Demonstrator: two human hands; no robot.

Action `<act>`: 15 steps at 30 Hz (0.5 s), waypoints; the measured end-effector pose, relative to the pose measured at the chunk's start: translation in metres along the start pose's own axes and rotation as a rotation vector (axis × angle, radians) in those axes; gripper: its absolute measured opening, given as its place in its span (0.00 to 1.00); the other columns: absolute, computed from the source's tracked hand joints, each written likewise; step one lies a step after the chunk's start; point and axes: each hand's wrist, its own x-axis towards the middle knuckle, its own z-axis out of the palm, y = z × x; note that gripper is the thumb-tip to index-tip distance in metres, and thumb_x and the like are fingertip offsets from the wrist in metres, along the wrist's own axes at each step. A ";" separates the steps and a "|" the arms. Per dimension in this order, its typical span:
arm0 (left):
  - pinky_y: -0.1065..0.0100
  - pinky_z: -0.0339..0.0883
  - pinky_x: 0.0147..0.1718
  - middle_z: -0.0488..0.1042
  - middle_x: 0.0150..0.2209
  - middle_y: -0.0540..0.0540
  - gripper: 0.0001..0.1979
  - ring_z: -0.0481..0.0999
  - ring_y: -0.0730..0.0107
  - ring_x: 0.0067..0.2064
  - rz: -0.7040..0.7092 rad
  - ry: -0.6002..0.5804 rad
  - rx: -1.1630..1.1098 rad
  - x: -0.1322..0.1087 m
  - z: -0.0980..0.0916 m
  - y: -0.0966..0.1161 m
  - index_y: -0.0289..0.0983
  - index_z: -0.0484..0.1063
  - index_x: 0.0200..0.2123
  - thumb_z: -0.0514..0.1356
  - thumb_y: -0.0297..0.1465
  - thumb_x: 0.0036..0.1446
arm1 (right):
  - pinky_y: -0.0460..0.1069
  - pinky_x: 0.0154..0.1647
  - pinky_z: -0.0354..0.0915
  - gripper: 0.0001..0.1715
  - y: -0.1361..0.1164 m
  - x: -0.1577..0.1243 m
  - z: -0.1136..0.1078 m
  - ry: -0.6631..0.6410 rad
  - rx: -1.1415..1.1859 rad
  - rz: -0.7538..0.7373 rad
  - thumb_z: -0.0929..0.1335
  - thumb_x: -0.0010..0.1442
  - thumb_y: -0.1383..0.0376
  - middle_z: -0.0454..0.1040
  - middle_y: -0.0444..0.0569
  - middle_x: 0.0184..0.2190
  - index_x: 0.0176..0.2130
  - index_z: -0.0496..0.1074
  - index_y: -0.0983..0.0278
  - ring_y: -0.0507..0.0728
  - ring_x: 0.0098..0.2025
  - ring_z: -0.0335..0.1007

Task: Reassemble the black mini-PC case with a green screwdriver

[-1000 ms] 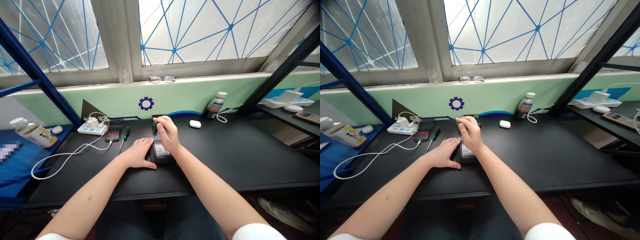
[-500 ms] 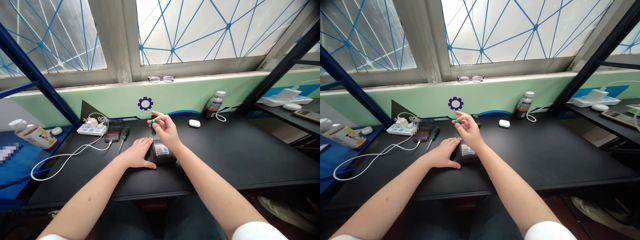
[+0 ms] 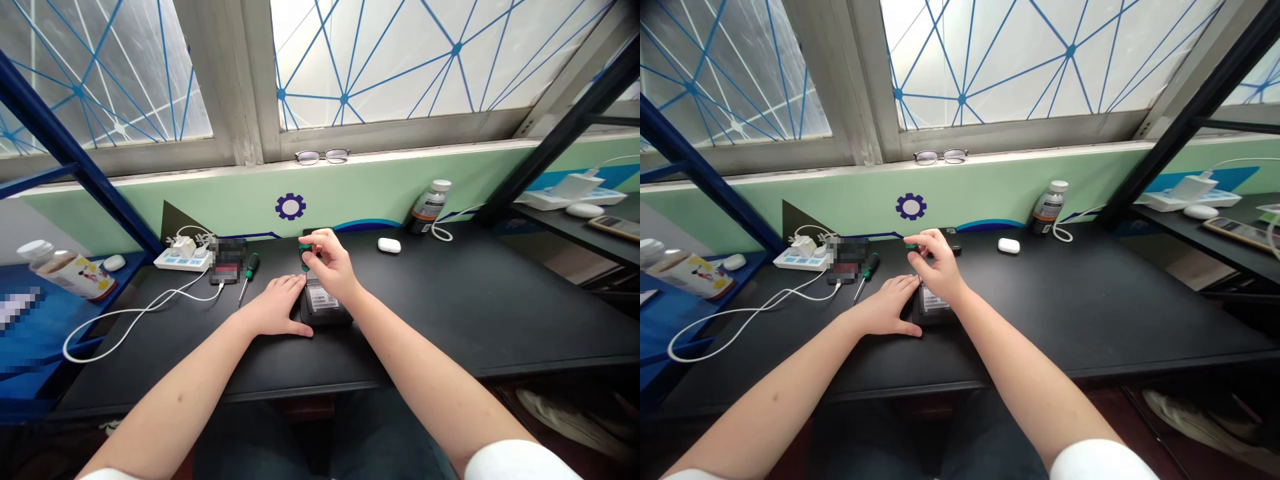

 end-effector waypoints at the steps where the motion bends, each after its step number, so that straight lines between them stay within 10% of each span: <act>1: 0.38 0.53 0.72 0.58 0.76 0.30 0.57 0.55 0.32 0.76 0.005 0.008 -0.006 0.000 0.000 0.000 0.37 0.55 0.75 0.70 0.60 0.53 | 0.55 0.44 0.74 0.12 0.000 -0.001 0.001 -0.012 0.000 0.001 0.70 0.68 0.63 0.70 0.51 0.47 0.50 0.78 0.55 0.57 0.46 0.71; 4: 0.39 0.54 0.72 0.60 0.75 0.31 0.56 0.56 0.33 0.76 0.016 0.029 -0.021 0.000 0.002 -0.001 0.39 0.57 0.74 0.71 0.59 0.52 | 0.56 0.49 0.75 0.13 0.000 -0.003 0.003 -0.067 0.025 0.017 0.68 0.70 0.62 0.72 0.53 0.56 0.53 0.77 0.55 0.59 0.55 0.74; 15: 0.39 0.52 0.72 0.59 0.76 0.33 0.59 0.54 0.33 0.76 0.011 0.042 -0.016 0.001 0.006 -0.007 0.40 0.54 0.76 0.71 0.61 0.51 | 0.54 0.41 0.76 0.15 -0.002 -0.007 0.004 0.052 -0.133 -0.038 0.74 0.66 0.60 0.72 0.50 0.47 0.52 0.77 0.54 0.56 0.43 0.73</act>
